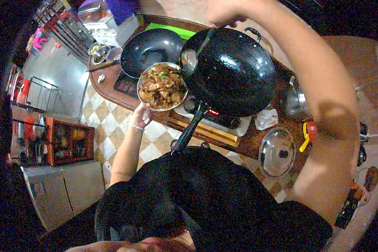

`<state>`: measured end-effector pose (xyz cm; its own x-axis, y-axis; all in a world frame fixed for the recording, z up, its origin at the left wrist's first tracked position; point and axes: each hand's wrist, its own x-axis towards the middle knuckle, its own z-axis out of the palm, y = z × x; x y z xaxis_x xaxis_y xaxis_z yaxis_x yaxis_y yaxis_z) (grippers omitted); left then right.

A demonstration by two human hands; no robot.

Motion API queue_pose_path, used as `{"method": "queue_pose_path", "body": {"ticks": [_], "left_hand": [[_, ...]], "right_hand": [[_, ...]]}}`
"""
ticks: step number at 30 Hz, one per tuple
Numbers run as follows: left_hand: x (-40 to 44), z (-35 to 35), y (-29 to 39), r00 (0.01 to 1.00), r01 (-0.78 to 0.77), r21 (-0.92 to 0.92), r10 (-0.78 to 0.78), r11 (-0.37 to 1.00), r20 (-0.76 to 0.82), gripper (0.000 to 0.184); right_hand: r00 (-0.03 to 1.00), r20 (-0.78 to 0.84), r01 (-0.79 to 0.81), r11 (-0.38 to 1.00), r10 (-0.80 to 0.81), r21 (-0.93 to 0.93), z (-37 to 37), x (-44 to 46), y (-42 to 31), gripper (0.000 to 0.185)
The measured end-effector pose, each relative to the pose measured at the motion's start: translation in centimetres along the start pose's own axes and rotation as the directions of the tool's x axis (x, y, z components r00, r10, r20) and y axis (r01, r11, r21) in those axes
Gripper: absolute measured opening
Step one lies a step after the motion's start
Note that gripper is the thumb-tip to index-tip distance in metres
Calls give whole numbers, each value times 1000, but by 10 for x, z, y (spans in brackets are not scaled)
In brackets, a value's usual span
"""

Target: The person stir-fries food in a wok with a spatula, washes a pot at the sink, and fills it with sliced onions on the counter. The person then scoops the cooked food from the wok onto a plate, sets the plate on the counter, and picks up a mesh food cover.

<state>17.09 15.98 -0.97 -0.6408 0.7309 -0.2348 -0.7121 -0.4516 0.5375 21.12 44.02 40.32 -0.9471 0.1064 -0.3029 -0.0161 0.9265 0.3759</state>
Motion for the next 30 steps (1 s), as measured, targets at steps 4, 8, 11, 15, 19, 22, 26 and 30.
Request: {"method": "queue_pose_path", "body": {"ticks": [4,8,11,15,19,22,26,30], "left_hand": [[-2,4,1,999,-24,26,25,999,-33,47],[-3,1,1,998,-7,26,8,1000,-65,43],[-2,-6,1,998,-5,30,7,1000,-67,40],[-2,-5,2,999,-9,-6,9,1000,-38,38],[-5,10,2,994,-21,42,26,999,-104,19],[-2,1,0,989,27,-30,-31,999,-144,20],[4,-10,0,990,66,-88,-76,994,-115,30],[0,4,4,993,31,-104,-43,994,-113,33]], "right_hand": [[996,-56,80,985,-73,151,-30,-45,-3,25],[968,-250,38,993,-9,111,-23,-60,-22,28],[800,-584,141,989,-139,-41,20,-47,-21,15],[845,-533,18,998,-51,-67,38,-51,-26,16],[887,-461,21,998,7,56,50,-59,-20,19],[923,-373,52,930,95,364,67,-64,3,22],[982,-9,-89,510,187,856,115,-68,55,28],[904,177,-263,180,389,948,198,-86,65,28]]}}
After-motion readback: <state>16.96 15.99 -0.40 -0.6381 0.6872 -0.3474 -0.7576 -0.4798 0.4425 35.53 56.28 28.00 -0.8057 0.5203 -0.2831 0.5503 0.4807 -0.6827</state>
